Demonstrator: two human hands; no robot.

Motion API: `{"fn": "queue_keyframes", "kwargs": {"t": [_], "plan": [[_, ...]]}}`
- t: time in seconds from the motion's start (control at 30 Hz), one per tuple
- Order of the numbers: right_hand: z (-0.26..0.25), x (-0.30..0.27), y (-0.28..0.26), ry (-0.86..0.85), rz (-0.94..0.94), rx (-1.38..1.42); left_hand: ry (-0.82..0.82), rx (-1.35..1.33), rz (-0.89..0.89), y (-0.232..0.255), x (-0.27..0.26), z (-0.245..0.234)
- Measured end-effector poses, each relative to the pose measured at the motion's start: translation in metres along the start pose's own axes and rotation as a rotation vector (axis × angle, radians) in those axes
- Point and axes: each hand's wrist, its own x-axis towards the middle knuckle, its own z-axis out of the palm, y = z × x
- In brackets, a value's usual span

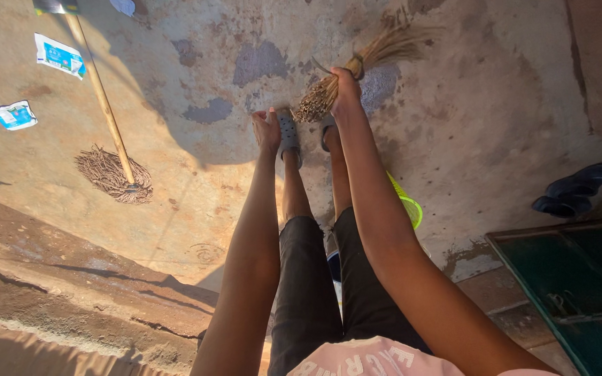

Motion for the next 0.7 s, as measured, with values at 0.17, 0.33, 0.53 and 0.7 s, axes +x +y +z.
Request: {"fn": "queue_keyframes", "kwargs": {"t": [0.17, 0.33, 0.53, 0.7], "plan": [[0.021, -0.068, -0.027, -0.395, -0.243, -0.204, 0.029, 0.004, 0.012, -0.010, -0.007, -0.007], [-0.068, -0.145, -0.038, -0.365, -1.659, -1.027, 0.016, -0.040, -0.023, -0.004, -0.011, -0.016], [-0.189, -0.112, -0.107, -0.418, -0.960, -2.344, 0.047, 0.003, -0.060, -0.007, -0.020, -0.017], [-0.198, -0.020, -0.237, 0.001, -0.684, -2.838, 0.041, -0.027, -0.065, -0.008, -0.023, -0.013]]}}
